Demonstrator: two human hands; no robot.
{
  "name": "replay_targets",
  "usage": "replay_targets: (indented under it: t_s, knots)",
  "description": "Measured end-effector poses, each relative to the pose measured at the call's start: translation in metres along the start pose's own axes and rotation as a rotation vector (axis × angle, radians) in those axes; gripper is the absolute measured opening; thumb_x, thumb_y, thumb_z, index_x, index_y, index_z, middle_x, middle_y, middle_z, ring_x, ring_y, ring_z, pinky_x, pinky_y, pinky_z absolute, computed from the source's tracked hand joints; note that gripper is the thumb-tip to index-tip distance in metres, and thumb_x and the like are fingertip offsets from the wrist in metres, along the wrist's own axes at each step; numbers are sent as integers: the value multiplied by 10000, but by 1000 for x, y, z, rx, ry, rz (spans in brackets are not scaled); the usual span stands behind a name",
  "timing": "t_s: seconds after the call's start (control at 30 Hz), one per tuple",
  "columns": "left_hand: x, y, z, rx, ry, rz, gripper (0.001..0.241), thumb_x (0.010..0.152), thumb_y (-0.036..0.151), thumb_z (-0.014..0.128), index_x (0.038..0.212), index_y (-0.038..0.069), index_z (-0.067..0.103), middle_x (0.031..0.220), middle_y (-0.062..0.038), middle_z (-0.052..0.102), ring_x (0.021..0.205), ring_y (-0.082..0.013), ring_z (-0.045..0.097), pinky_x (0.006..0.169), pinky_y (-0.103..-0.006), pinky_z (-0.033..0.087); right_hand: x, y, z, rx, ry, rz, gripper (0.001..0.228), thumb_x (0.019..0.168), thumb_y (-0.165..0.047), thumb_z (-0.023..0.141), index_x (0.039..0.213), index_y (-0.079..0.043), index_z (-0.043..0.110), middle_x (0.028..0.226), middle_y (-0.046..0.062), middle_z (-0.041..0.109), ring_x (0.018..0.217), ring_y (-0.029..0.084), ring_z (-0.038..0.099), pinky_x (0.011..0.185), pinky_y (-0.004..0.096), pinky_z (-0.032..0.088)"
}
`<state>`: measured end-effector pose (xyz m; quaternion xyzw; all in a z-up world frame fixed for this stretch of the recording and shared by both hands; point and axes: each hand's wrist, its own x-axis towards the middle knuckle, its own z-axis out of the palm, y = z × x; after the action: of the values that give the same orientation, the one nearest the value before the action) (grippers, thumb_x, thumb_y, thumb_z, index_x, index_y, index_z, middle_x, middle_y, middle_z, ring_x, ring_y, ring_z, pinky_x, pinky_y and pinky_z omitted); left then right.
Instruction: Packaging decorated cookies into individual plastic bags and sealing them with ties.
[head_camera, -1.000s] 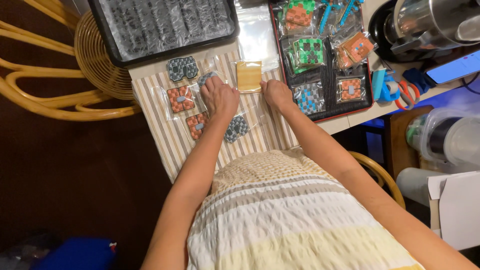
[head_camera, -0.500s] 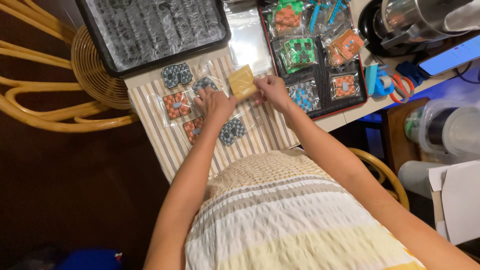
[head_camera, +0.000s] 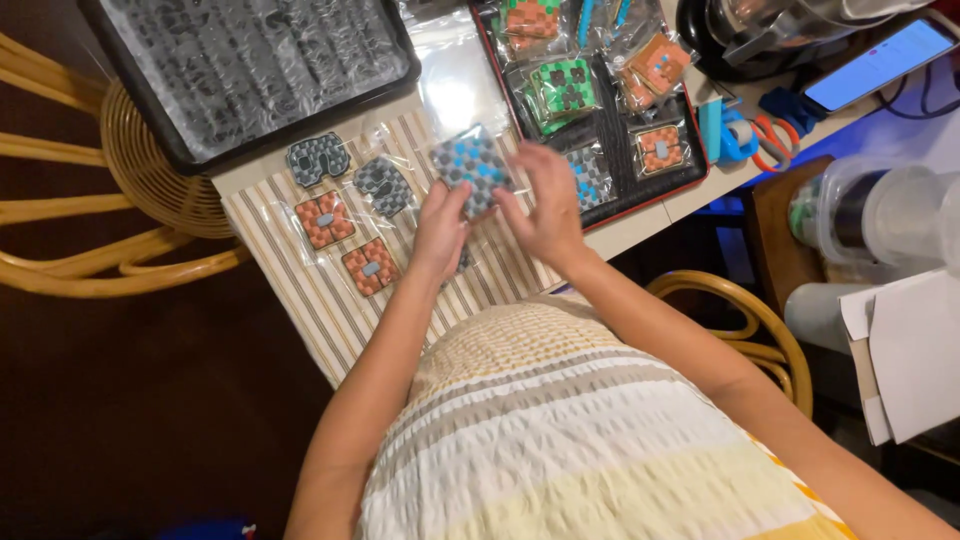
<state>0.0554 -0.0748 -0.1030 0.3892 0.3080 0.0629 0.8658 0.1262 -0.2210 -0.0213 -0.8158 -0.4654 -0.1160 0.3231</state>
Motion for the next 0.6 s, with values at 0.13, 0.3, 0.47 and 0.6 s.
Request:
replay_targets:
  t_s: [0.13, 0.3, 0.47, 0.6]
  knots:
    - [-2, -37, 10, 45, -353, -26, 386, 1018, 236, 572, 1341, 29, 534, 1216, -96, 683, 1096, -173, 673, 935, -328, 585, -52, 69, -3, 801, 14, 757, 434, 925, -144, 722, 1311, -75, 537, 1195, 49, 688, 1100, 169, 649, 921, 294, 542]
    - [-9, -59, 14, 286, -591, -99, 483, 1035, 240, 600, 1427, -4, 458, 1274, -140, 649, 1140, -216, 659, 966, -339, 579, -133, 168, -19, 1122, -24, 1042, 328, 1024, -109, 689, 1330, -24, 610, 1063, 24, 690, 883, 85, 612, 744, 227, 504]
    - [-28, -40, -9, 823, -457, 94, 569, 960, 260, 658, 1426, -1, 464, 1260, -141, 621, 1052, -207, 705, 876, -326, 565, -142, 220, -26, 811, -12, 1068, 287, 1029, -92, 646, 1305, -24, 607, 1045, 12, 706, 880, 76, 646, 730, 218, 510]
    - [-39, -26, -40, 813, -407, 203, 460, 989, 237, 656, 1379, 14, 556, 1208, -150, 667, 1035, -207, 713, 885, -317, 574, -137, 232, -7, 811, -81, 1110, 282, 1015, -86, 638, 1288, -21, 612, 1046, 12, 714, 912, 85, 671, 782, 228, 552]
